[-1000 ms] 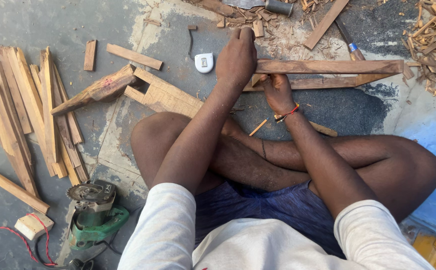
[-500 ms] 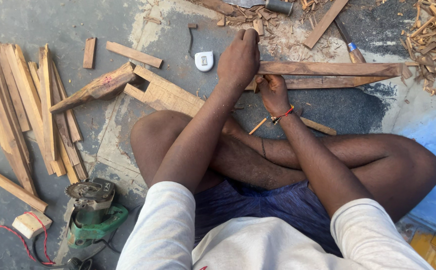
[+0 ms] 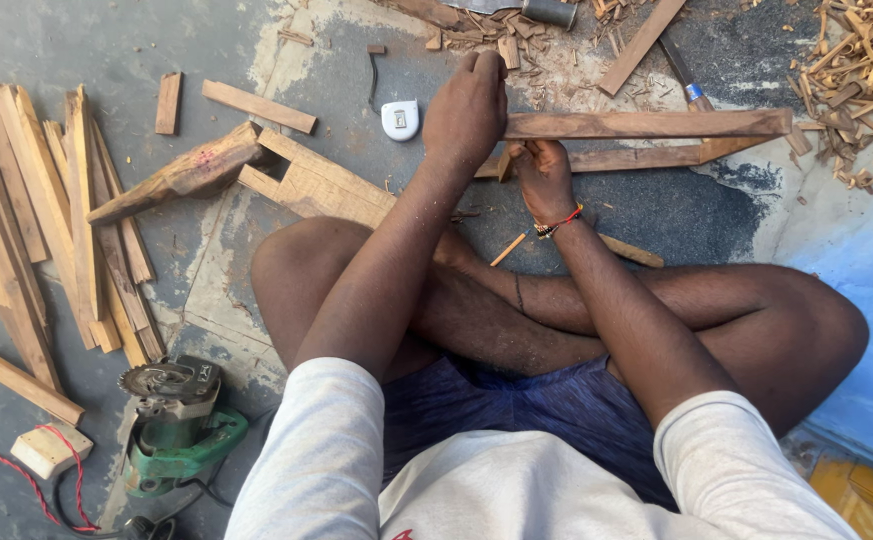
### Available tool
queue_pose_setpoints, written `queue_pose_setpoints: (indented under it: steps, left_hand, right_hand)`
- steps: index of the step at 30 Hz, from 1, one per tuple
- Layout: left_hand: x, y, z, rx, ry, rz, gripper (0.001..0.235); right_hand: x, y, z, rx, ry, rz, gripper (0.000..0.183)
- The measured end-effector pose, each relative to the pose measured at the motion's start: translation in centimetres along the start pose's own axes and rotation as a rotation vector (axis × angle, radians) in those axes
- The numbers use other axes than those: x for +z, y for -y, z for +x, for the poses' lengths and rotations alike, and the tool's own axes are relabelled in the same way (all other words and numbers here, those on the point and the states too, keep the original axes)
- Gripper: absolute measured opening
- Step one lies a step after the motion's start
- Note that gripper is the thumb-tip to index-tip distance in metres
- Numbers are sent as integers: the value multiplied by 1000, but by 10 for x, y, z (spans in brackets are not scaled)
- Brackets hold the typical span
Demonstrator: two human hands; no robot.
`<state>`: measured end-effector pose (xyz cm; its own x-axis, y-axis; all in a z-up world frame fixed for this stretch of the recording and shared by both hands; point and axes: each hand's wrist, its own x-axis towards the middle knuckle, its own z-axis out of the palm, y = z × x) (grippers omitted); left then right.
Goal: The person sits on the floor and assembles a small wooden frame by hand. They use a hammer to drive nails into the joints of the wooden pieces, securing them together.
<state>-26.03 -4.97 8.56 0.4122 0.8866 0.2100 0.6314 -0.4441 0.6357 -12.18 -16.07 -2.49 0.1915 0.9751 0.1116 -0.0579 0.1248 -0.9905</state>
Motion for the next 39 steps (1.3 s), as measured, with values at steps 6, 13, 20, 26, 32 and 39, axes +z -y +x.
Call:
queue_pose_setpoints:
  steps: [6, 13, 20, 26, 32, 39]
  left_hand:
    - [0, -1, 1, -2, 6, 29, 10]
    - [0, 2, 2, 27, -5, 17, 10]
    - [-1, 1, 2, 15, 14, 24, 10]
    - [-2, 0, 2, 25, 10, 24, 10]
    - [-3, 0, 3, 5, 17, 44, 9]
    - [-4, -1, 1, -18, 26, 15, 10]
  right_hand:
    - [2, 4, 4, 58, 5, -56, 46]
    - [3, 0, 8, 52, 39, 13, 50]
    - [6, -4, 9, 47, 30, 22, 51]
    - [5, -4, 10, 43, 39, 5, 53]
    - [0, -8, 15, 77, 64, 5, 54]
    - [-31, 8, 12, 333, 332, -913, 49]
